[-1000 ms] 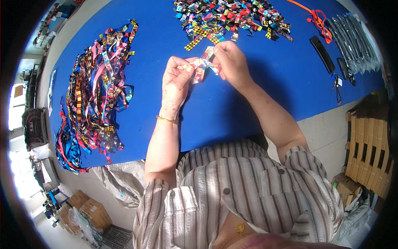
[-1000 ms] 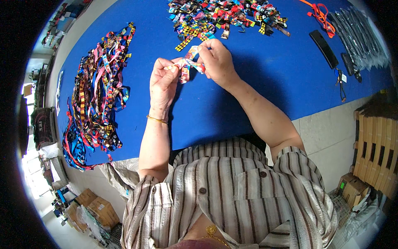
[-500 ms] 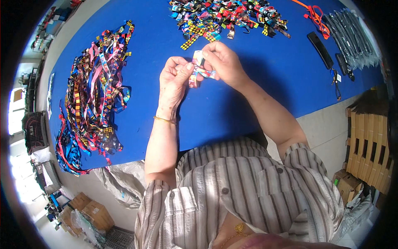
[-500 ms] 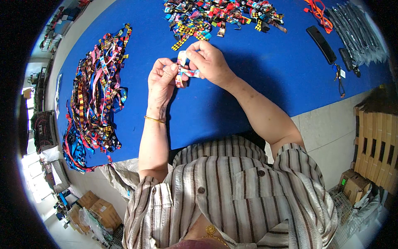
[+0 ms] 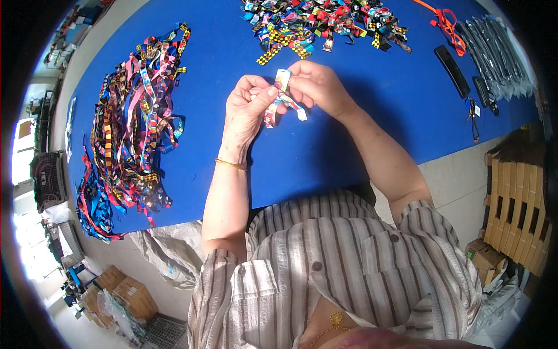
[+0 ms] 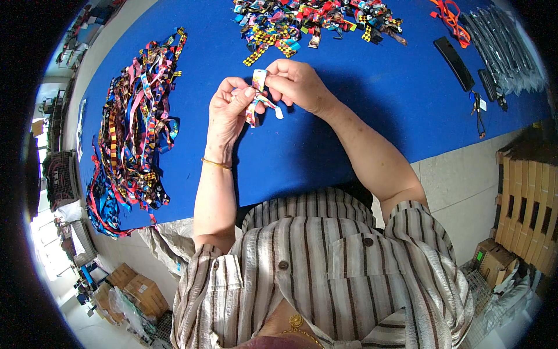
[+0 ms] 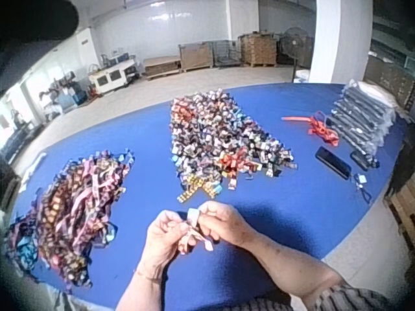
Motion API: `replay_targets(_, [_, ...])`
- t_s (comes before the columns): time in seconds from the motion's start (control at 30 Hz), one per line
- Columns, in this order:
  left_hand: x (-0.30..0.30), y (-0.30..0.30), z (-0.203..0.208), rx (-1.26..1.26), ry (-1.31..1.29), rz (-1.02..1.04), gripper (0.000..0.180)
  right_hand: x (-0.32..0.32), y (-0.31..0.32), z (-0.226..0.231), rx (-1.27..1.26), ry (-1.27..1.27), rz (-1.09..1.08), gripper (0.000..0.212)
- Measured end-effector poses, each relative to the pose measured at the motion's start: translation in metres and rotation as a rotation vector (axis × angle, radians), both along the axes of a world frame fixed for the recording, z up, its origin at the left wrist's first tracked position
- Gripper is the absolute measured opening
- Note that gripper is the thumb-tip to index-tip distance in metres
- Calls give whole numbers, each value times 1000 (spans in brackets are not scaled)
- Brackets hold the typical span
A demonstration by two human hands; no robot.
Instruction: Assembling or inspecting colorful lanyards and ribbons on a work table.
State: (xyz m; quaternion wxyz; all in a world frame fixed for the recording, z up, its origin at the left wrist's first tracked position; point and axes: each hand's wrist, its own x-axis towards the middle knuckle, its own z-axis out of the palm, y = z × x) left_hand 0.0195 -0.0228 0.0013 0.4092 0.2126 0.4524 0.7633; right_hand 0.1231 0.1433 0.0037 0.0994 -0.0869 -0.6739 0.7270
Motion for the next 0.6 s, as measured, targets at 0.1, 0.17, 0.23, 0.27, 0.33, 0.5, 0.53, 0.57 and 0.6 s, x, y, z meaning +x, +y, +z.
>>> replay_targets(0.1, [0,-2,1,-10,-7,-34,16,-1,0,0,16,-28,47,15])
replay_targets(0.17, [0,-2,1,-12,-4,-57,16,-4,-3,-6,-15,28,-21,10])
replay_targets(0.23, [-1,-1,-1,7,7,-98,16,-9,-7,-15,28,103,-75,11])
replay_targets(0.27, [-1,0,-2,7,6,-100,16,-9,-7,-17,72,177,-128,11])
replay_targets(0.33, [-1,1,-5,28,25,-47,18,-5,-6,-13,61,131,-124,12])
replay_targets(0.5, [-5,-3,-5,17,-7,86,18,1,-5,6,49,19,-51,19])
replay_targets(0.53, [-6,-3,-4,-3,40,96,18,5,-4,13,33,-84,19,22])
replay_targets(0.57, [-7,-2,-4,-23,86,105,18,8,-3,17,17,-187,88,25])
replay_targets(0.6, [-5,-1,-3,-49,92,112,18,6,-4,12,-16,-172,109,28])
